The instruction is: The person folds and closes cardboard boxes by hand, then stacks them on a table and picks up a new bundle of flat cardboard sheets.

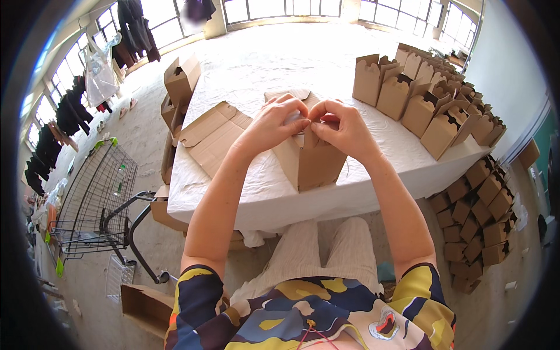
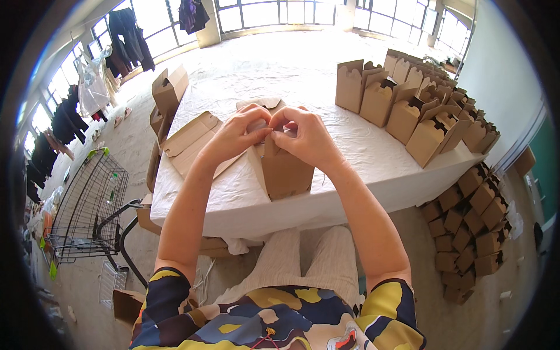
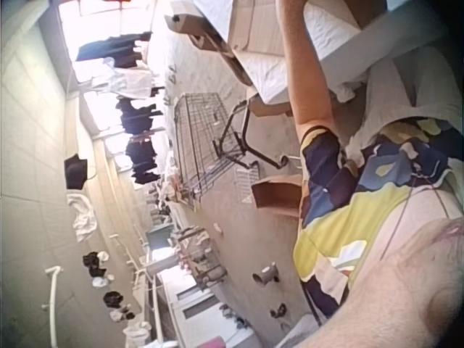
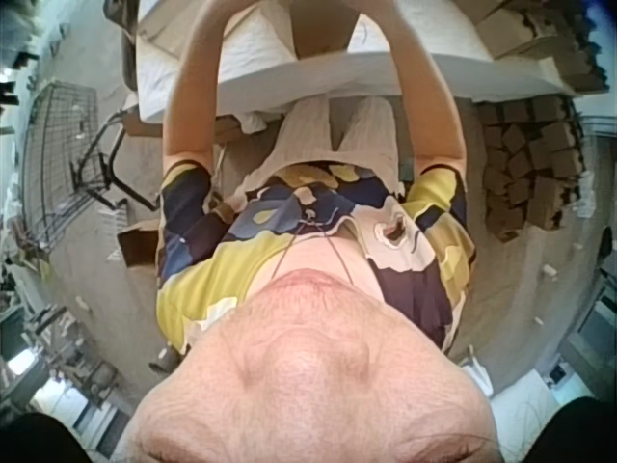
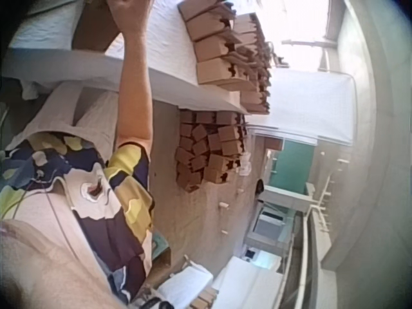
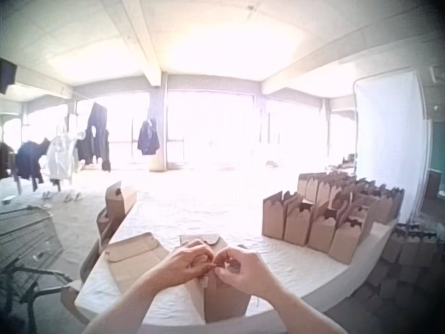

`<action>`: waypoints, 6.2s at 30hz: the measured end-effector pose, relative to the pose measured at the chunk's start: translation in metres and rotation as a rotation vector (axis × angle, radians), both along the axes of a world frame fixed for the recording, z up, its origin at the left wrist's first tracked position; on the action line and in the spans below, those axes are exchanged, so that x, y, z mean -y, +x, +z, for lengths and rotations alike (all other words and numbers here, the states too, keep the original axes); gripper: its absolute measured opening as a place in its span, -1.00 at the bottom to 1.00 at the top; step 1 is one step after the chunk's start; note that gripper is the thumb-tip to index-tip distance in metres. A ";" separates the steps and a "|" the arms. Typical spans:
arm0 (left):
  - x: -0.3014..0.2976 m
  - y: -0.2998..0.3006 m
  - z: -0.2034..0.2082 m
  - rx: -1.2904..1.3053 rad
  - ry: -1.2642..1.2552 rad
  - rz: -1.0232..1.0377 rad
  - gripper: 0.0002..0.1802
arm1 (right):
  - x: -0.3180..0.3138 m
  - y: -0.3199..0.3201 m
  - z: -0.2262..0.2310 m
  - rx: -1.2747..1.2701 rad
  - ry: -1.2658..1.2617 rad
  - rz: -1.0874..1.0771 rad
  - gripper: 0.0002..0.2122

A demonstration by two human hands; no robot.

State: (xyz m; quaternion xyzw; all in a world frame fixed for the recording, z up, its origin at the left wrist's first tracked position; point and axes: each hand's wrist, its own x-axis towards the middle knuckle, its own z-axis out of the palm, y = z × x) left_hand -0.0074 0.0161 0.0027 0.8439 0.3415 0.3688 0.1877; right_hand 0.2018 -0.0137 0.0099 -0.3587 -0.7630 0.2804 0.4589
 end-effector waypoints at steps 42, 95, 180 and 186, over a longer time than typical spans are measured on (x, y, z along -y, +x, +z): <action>-0.031 0.008 -0.029 0.169 -0.060 0.275 -0.30 | -0.019 0.003 -0.020 0.430 -0.138 -0.289 -0.33; 0.040 -0.024 -0.091 0.808 0.081 0.128 -0.16 | 0.028 0.009 -0.085 -0.429 0.182 -0.274 -0.52; 0.030 -0.060 -0.084 0.329 0.116 0.076 -0.70 | 0.009 0.010 -0.107 -0.388 -0.010 -0.199 -0.69; 0.020 -0.061 -0.085 0.248 0.185 0.090 -0.66 | 0.009 0.012 -0.107 -0.364 -0.011 -0.223 -0.69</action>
